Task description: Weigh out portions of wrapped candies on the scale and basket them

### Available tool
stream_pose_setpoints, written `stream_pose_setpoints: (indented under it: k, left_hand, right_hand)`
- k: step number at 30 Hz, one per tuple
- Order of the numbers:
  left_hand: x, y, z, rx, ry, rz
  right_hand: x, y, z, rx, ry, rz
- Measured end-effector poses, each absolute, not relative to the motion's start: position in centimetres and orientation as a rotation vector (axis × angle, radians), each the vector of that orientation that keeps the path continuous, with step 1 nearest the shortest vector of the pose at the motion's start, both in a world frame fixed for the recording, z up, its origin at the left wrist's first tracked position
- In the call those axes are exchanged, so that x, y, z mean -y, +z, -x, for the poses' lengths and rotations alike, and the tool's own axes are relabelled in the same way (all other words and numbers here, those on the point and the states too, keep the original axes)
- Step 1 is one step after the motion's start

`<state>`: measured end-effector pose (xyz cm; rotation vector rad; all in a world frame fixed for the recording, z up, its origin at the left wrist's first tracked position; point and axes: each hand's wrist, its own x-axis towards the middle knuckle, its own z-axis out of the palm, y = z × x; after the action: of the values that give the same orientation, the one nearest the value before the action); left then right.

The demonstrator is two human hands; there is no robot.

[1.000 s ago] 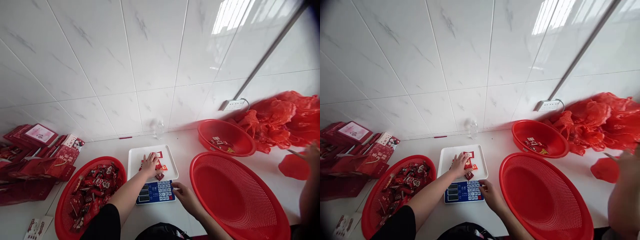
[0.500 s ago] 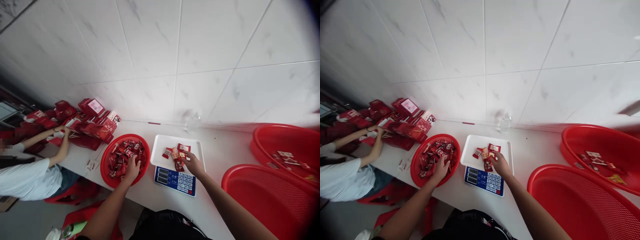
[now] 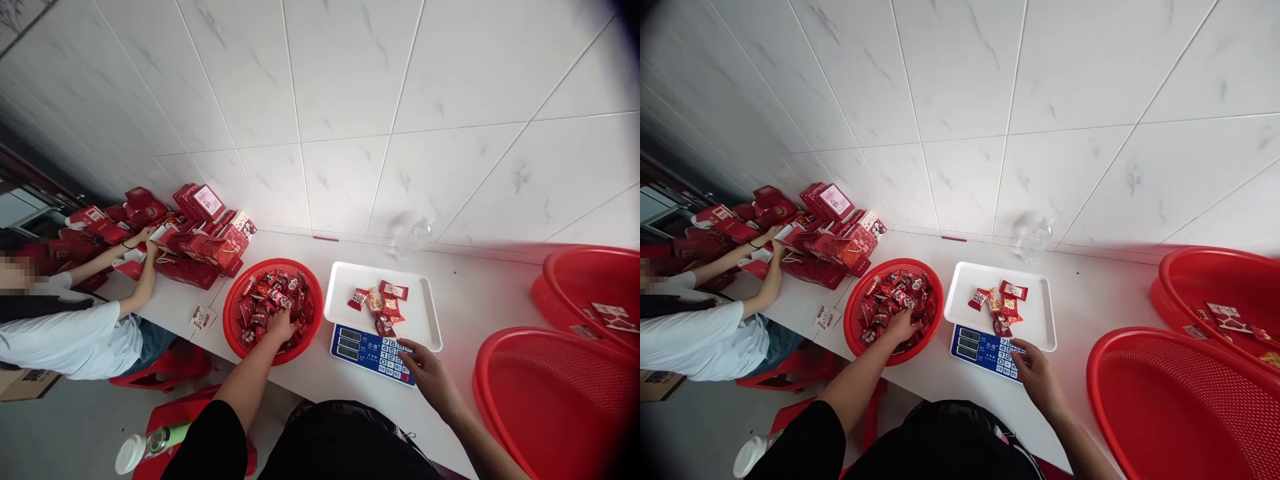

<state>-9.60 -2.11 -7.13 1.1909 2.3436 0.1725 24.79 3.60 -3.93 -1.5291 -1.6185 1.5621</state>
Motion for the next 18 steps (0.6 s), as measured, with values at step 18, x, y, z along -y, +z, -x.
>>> stream_pose_setpoints:
  k: [18]
  left_hand:
    - [1.3,-7.8,9.4,-2.19,0.074,-1.301]
  right_hand:
    - [1.2,-2.7,-20.8,1.789,1.345,1.608]
